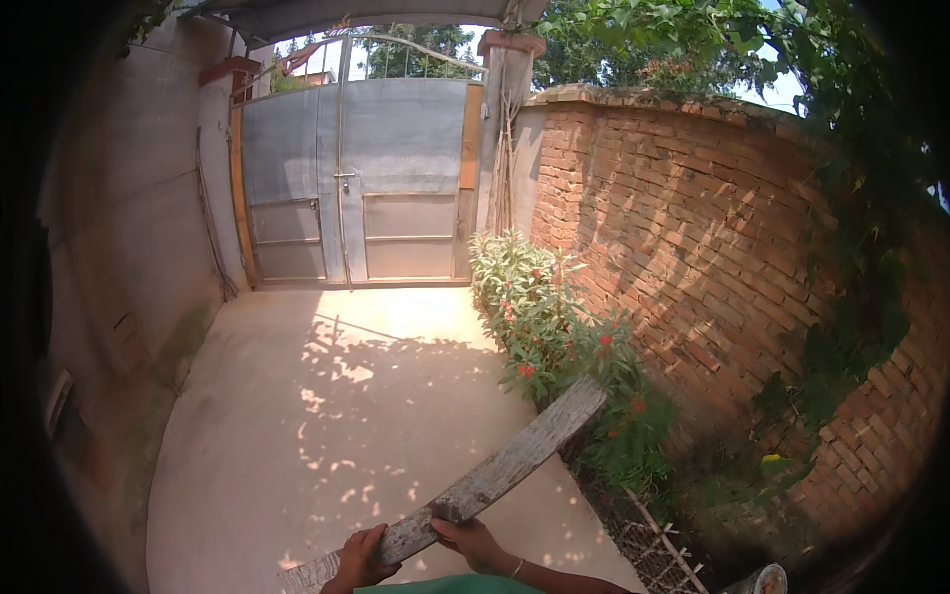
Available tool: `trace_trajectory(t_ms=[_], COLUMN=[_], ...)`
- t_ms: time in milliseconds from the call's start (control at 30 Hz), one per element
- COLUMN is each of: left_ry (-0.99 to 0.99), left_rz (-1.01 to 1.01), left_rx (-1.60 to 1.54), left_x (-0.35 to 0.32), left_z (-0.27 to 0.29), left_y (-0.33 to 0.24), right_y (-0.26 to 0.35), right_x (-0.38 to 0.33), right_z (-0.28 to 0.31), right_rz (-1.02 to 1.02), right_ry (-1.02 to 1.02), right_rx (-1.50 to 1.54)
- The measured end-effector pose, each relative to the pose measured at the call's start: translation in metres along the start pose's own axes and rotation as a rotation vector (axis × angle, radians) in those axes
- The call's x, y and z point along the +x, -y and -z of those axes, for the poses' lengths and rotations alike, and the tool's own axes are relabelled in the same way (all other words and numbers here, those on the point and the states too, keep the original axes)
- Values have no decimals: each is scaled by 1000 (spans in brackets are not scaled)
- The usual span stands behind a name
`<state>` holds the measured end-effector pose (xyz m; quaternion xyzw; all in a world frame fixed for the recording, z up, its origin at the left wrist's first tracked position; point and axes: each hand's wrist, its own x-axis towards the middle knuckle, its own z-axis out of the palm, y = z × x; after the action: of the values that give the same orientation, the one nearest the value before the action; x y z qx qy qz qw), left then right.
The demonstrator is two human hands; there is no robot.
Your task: The person picks up glasses from a bed, places them on a table, retrieves shears from a drawer, uses the shears to trim threads from clothing hanging on a line outdoors, and затем wedges a block of wood into a gap between a door frame and a brick wall.
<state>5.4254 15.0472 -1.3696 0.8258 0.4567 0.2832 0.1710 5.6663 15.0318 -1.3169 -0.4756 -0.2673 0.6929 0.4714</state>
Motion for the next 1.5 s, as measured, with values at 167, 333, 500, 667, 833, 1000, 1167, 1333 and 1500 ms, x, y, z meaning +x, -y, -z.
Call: trace_trajectory(t_ms=[167,333,500,667,833,1000,1167,1333,1500], left_ry=[62,27,-66,-129,-60,94,276,304,489], left_rz=[-209,-258,-121,-57,-14,-99,-179,-113,-194], left_rx=[-57,26,75,95,12,-100,-165,-423,-276], left_x=[208,395,551,695,862,1076,1252,1439,1607], left_z=[3,-15,-9,-15,-49,-73,-115,-151,-158], left_y=[68,167,265,364,471,533,579,630,658], right_y=[88,169,269,353,420,518,591,638,756], right_x=[153,349,540,713,886,1029,1159,1330,1463], right_z=[16,25,14,-6,-7,16,50,111,154], right_rz=[113,133,84,64,200,407,556,600,506], right_ry=[-109,-106,85,110,100,-167,-311,-317,-177], right_rx=[120,217,180,47,16,-282,-402,-586,-754])
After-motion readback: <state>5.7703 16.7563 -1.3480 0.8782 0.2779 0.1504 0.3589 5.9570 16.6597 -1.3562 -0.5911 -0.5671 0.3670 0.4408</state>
